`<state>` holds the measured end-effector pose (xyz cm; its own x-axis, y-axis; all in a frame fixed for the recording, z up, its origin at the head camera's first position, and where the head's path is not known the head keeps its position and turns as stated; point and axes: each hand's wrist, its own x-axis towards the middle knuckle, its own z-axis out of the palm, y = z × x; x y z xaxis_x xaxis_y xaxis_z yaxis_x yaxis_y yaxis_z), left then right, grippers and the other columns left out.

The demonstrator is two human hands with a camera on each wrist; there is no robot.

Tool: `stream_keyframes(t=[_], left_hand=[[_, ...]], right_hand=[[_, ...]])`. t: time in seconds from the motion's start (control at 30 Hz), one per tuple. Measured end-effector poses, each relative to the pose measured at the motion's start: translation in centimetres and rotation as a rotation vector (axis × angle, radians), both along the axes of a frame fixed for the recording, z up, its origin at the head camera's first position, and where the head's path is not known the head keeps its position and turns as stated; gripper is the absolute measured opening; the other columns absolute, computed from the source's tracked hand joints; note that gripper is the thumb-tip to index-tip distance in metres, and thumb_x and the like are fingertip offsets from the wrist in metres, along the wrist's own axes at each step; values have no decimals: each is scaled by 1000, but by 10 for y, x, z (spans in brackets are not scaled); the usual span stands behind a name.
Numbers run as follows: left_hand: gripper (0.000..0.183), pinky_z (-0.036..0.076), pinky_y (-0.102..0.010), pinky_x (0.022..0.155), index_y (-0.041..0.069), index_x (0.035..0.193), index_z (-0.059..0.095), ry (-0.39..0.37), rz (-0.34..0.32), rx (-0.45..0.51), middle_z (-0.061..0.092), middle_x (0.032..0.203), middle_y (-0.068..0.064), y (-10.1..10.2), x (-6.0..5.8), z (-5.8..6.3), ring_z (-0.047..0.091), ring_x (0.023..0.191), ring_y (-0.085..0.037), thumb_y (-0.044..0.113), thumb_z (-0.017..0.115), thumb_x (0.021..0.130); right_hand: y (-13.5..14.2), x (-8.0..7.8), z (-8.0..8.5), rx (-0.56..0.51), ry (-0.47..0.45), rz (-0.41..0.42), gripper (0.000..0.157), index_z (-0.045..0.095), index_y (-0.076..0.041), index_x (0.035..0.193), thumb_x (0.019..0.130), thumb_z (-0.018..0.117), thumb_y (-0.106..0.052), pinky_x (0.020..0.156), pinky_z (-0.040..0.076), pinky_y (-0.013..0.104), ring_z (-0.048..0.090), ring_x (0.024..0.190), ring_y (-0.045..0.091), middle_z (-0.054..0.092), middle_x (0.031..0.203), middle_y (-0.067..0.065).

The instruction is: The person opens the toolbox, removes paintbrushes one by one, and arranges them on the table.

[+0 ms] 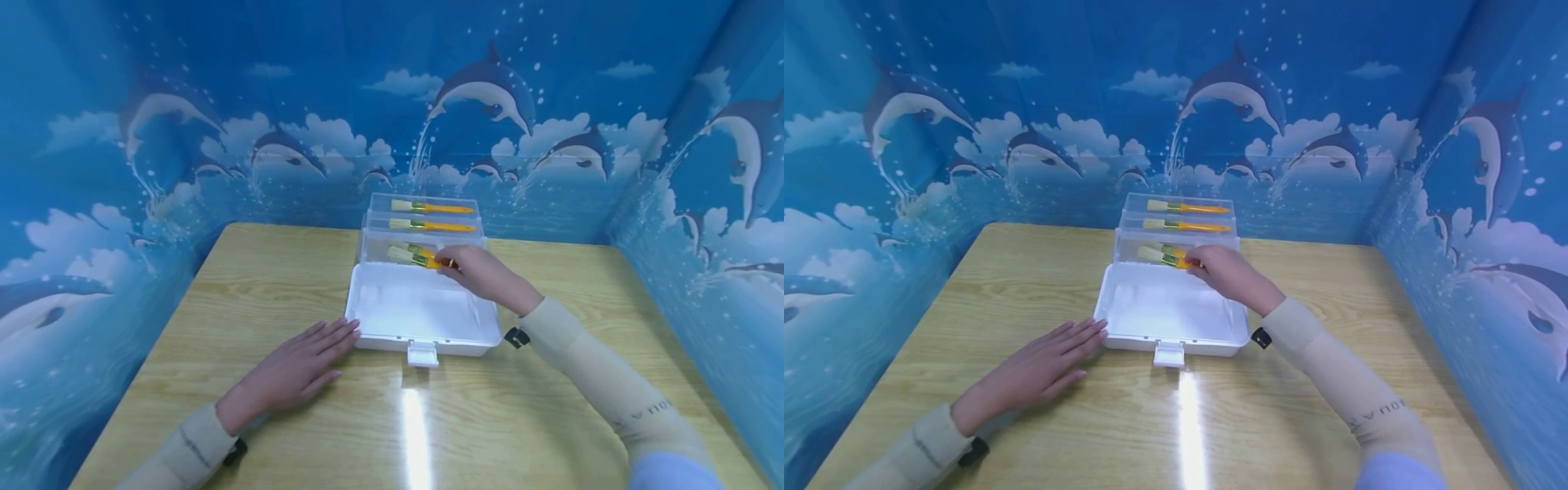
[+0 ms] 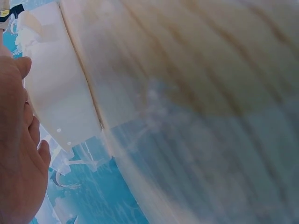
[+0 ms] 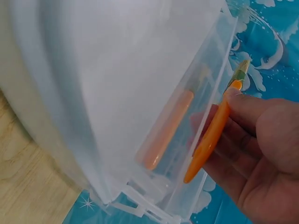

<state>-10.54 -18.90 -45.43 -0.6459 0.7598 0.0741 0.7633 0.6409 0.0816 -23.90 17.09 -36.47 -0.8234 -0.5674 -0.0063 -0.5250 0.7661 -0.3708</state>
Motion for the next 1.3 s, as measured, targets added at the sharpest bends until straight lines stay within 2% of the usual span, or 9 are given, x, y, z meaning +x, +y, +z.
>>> stream_keyframes(t=[0.17,0.47,0.7,0.93,1.3], left_hand=[[66,16,-42,129,17,164,15,-8,3,-8,9,172,2,1,0,0,12,158,-18,40,42,109],[66,15,-41,129,14,163,21,38,-7,10,14,171,0,1,0,-1,18,157,-20,38,46,108],[66,21,-44,127,11,162,24,78,-25,19,19,170,-3,2,1,0,22,156,-23,36,49,107],[66,15,-40,129,12,162,23,66,-15,14,18,170,-2,2,2,0,21,156,-22,38,48,107],[65,19,-43,128,13,163,21,43,-21,11,16,171,-2,1,1,2,18,157,-22,36,47,108]], right_hand=[[11,3,4,-43,9,-16,19,73,-8,117,99,67,-12,78,62,35,68,90,16,74,104,4],[22,12,11,-90,-4,-75,28,69,-8,128,101,63,-11,82,61,39,67,95,19,72,117,8],[31,16,11,-146,27,-76,29,68,-9,130,102,63,-13,82,61,38,66,95,19,71,117,7],[37,17,11,-144,40,-95,29,67,-9,131,103,62,-14,82,62,39,66,97,20,71,119,8],[46,19,12,-155,45,-126,28,68,-8,130,102,62,-12,83,62,41,67,98,23,71,120,10]])
